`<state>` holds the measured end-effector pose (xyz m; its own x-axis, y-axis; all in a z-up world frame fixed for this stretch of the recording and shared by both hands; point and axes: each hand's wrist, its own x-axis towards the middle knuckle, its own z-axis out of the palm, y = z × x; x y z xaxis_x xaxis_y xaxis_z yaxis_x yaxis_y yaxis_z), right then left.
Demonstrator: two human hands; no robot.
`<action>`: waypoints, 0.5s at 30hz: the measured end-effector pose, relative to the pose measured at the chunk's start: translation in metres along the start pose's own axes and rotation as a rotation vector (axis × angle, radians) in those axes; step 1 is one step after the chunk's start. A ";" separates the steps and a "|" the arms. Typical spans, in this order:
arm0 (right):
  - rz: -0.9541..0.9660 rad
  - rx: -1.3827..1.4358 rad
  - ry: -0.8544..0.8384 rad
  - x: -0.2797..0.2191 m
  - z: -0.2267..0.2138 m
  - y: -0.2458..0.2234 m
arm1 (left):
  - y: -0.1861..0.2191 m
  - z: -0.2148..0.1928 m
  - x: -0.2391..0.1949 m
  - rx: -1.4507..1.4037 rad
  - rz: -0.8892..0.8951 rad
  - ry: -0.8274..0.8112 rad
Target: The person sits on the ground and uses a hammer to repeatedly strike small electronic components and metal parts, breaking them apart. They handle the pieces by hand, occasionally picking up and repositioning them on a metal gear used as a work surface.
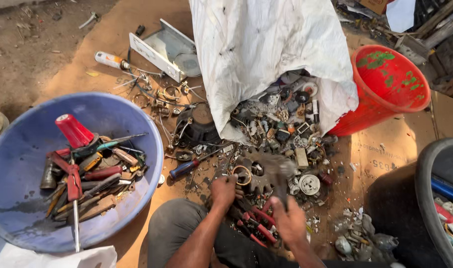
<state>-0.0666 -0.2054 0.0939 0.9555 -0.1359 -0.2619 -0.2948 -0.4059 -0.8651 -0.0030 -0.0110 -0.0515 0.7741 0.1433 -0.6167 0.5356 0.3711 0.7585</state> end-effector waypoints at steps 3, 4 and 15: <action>-0.377 0.347 0.043 -0.010 -0.018 -0.033 | 0.014 0.002 -0.009 -0.003 0.043 -0.008; -0.559 0.431 0.050 -0.009 -0.021 -0.039 | 0.017 0.003 -0.013 0.007 0.048 0.001; -0.116 -0.479 -0.067 0.023 0.027 0.040 | 0.027 0.000 -0.010 0.624 0.265 0.160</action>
<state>-0.0563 -0.2002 0.0413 0.9763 -0.0128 -0.2160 -0.1433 -0.7864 -0.6009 0.0035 -0.0028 -0.0247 0.8720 0.3075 -0.3807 0.4662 -0.2853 0.8374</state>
